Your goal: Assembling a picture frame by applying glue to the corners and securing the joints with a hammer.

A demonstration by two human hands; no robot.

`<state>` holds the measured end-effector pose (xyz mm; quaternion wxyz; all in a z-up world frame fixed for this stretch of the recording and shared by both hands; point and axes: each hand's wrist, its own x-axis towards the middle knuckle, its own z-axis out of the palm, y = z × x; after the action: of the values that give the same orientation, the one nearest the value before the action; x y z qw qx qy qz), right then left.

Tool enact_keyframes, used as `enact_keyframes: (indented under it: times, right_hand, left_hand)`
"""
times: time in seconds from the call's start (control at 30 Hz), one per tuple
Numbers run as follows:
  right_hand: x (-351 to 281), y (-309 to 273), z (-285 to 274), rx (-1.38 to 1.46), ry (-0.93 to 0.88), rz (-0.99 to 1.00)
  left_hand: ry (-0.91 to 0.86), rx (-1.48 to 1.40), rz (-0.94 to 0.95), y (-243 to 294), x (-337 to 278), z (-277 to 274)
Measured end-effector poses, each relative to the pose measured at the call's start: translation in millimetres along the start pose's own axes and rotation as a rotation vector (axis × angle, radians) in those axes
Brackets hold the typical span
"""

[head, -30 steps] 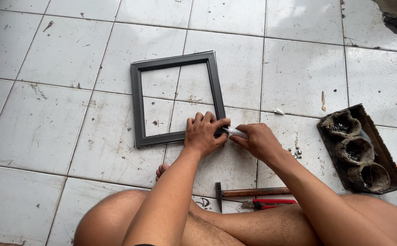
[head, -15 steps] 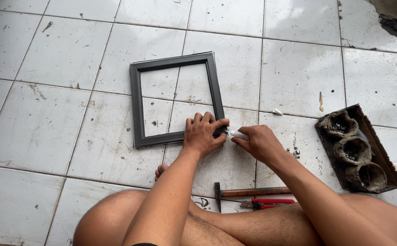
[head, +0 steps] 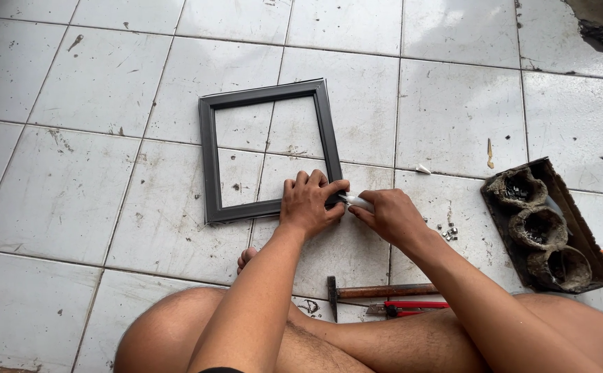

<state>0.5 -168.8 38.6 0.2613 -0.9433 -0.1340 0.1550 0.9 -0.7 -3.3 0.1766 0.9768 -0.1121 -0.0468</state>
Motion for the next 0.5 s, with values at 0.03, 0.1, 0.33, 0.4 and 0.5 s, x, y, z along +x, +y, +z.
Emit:
enact_keyframes:
  times: [0.03,0.1,0.33,0.4,0.5]
  right_hand:
    - [-3.6,0.0,-3.6,-0.001,-0.001,0.001]
    - [-10.1,-0.9,-10.9,-0.01,-0.013,0.031]
    - [-1.7,60.5,-3.6,0.34,0.411,0.105]
    - [2.1,64.3,-5.3,0.251,0.562,0.119]
    - [6.8,81.4,7.5,0.136,0.583,0.104]
  left_hand:
    - [0.0,-0.002,0.0,0.6,0.2,-0.5]
    - [-0.003,0.006,0.001,1.1,0.8,-2.4]
    - [0.011,0.006,0.009,0.3,-0.6,-2.2]
    - [0.005,0.003,0.005,1.0,-0.8,-3.5]
    - [0.013,0.015,0.004,-0.9,-0.5,0.2]
